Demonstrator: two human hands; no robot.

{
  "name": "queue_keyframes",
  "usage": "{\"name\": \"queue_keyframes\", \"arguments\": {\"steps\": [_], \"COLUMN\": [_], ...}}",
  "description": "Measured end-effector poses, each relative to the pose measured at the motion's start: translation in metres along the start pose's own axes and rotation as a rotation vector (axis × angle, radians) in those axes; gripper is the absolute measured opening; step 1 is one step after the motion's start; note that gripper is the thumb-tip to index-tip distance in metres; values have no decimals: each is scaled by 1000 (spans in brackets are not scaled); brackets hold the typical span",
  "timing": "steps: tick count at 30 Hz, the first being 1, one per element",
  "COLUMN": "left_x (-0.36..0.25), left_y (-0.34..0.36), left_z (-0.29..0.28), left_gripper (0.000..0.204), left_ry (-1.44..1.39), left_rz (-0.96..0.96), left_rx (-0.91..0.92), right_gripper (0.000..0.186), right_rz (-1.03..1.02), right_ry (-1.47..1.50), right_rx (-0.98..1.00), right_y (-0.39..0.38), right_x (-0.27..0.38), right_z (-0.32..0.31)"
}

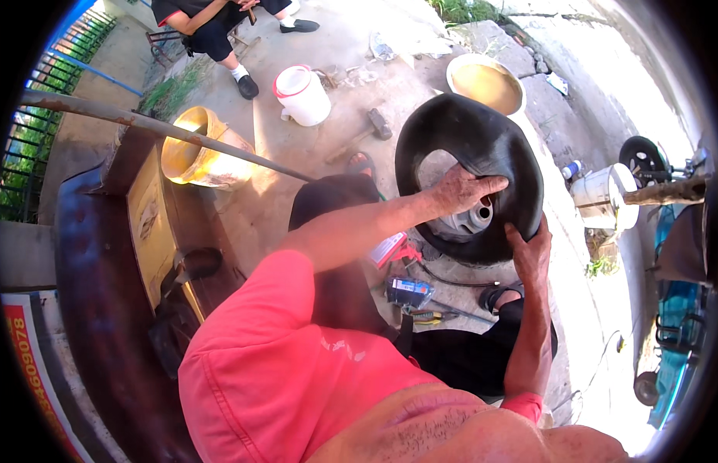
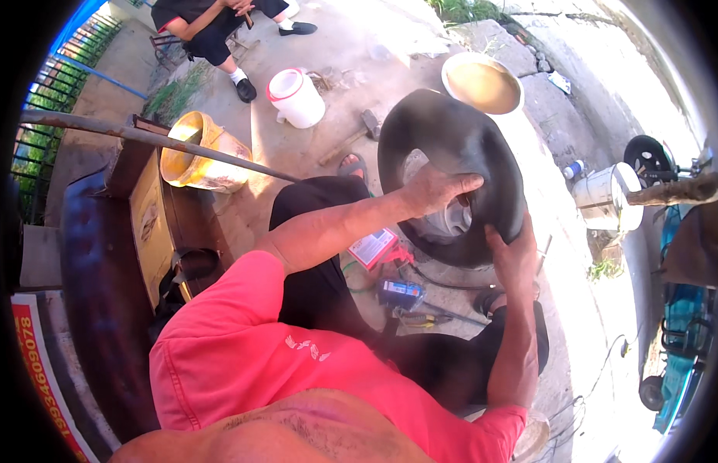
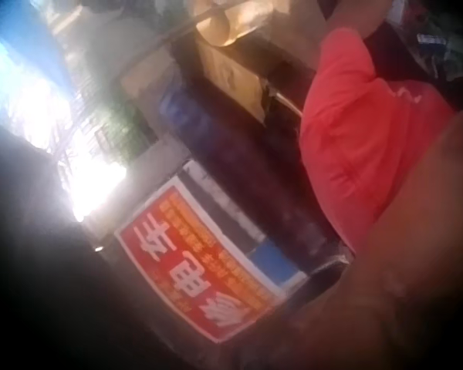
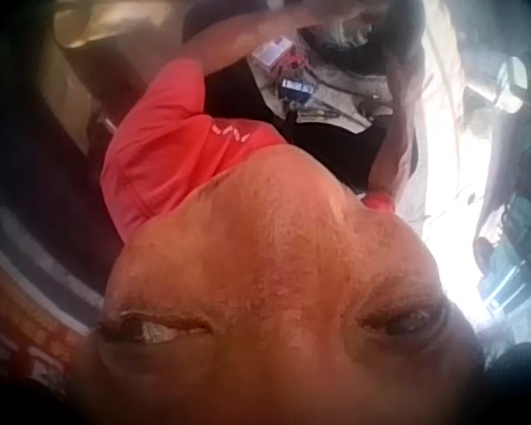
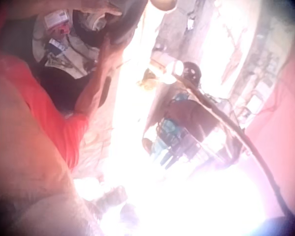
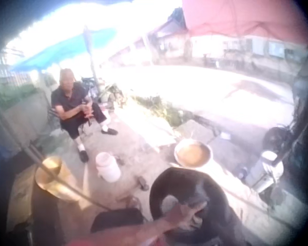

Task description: The person prepares a new inner tube by removing it from a box and plastic packaging, then checks a motorcycle tire and wheel assembly by hand.

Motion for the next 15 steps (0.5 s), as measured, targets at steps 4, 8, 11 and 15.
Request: {"name": "queue_keyframes", "arguments": {"steps": [4, 8, 11, 15], "left_x": [-4, 11, -11, -12], "left_y": [13, 10, 9, 13], "left_z": [-12, -29, -16, -11], "left_gripper": [27, 29, 72, 38], "left_ry": [124, -254, -221, -305], "left_rz": [-45, -84, -139, 25], "left_rx": [-122, -153, -176, 92], "right_gripper": [51, 38, 36, 42], "right_rz": [101, 104, 58, -60], "right_ry": [-33, 83, 352, 436], "right_rx": [-38, 40, 142, 55], "right_y": [6, 15, 15, 33], "right_x": [-9, -18, -20, -58], "right_z": [-9, -5, -20, -32]}}
Point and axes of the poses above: each hand's wrist, its own y-axis towards the middle knuckle, its own z-axis out of the palm, x = y × z, the point moved 3 cm from there along y, towards the middle knuckle, and after that the axes turned 6 degrees about x, right-handed, at the moved point
